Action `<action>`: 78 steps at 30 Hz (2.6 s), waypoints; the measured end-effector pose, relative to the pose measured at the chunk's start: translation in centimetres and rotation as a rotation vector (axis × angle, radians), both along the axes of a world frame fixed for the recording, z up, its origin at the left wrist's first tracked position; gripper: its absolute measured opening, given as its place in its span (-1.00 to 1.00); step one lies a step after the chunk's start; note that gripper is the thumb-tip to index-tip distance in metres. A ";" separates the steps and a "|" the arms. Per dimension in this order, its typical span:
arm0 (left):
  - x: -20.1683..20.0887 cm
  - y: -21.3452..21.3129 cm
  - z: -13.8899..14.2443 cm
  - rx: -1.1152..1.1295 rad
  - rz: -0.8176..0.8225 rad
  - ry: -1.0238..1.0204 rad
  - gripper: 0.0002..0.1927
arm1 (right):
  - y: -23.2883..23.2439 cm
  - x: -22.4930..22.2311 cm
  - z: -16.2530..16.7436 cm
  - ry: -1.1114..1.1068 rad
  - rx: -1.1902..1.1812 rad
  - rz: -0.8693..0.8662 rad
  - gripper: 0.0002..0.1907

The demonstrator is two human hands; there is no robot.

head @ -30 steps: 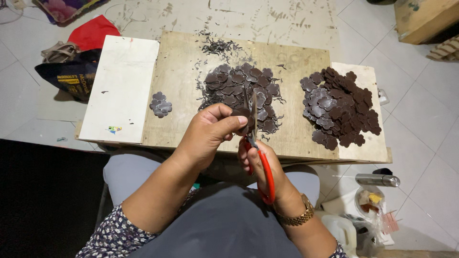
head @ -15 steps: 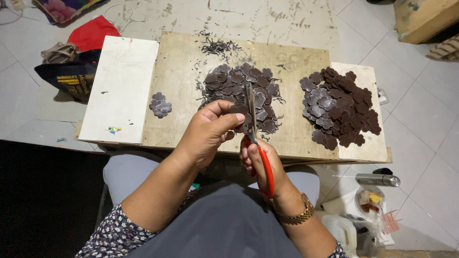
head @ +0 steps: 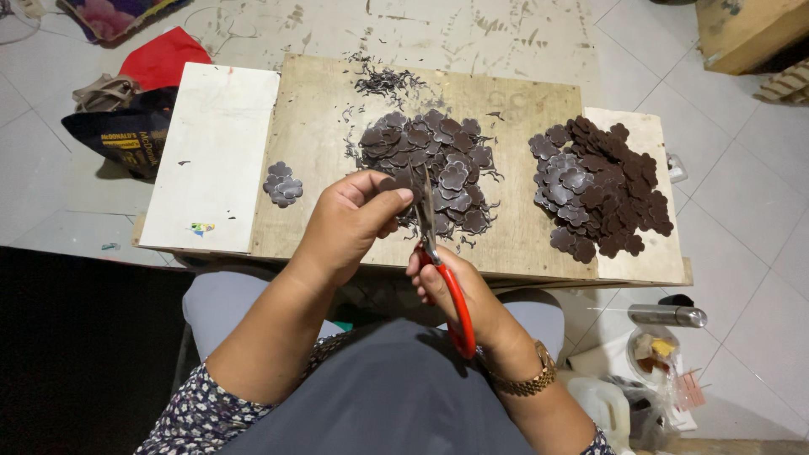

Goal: The person sits on the floor and uses red-handled scissors to trim the edges of small dark brown flower-shaped craft pieces. They pick up each piece, trim it, and place it back on the wooden board, repeating this process continuously.

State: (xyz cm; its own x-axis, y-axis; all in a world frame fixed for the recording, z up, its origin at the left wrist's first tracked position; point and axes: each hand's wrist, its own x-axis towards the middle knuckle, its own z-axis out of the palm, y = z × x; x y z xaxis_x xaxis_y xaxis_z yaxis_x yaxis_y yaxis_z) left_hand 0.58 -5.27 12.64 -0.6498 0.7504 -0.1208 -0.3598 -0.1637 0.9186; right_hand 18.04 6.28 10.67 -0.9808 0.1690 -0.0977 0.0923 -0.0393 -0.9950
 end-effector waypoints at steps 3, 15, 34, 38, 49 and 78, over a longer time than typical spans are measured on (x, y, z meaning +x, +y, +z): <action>0.2 -0.1 0.4 0.018 -0.006 0.022 -0.91 | 0.0 0.1 0.1 -0.011 -0.039 -0.002 -0.50; 1.0 0.1 0.9 0.044 0.015 0.081 -0.90 | 0.0 0.2 0.0 -0.021 -0.050 -0.026 -0.48; 1.0 0.6 1.0 0.075 0.012 0.028 -0.91 | -0.3 0.0 -0.1 -0.072 -0.115 -0.110 -0.42; 1.0 0.4 1.2 0.061 0.004 0.028 -0.91 | -0.1 0.1 0.6 -0.052 -0.091 -0.076 -0.39; 1.1 0.5 0.7 0.088 -0.005 0.022 -0.90 | -0.2 0.2 0.9 -0.023 -0.057 -0.040 -0.32; 0.2 -0.6 1.4 0.097 -0.021 0.051 -0.86 | -0.1 0.4 0.3 -0.103 -0.072 -0.064 -0.42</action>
State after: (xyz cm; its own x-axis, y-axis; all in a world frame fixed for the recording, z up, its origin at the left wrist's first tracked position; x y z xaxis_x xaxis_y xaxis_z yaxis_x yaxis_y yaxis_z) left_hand 0.73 -5.83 14.07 -0.6373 0.7705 -0.0146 -0.3174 -0.2452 0.9160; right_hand 18.42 6.16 10.93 -0.9525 0.2195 -0.2112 0.1886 -0.1193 -0.9748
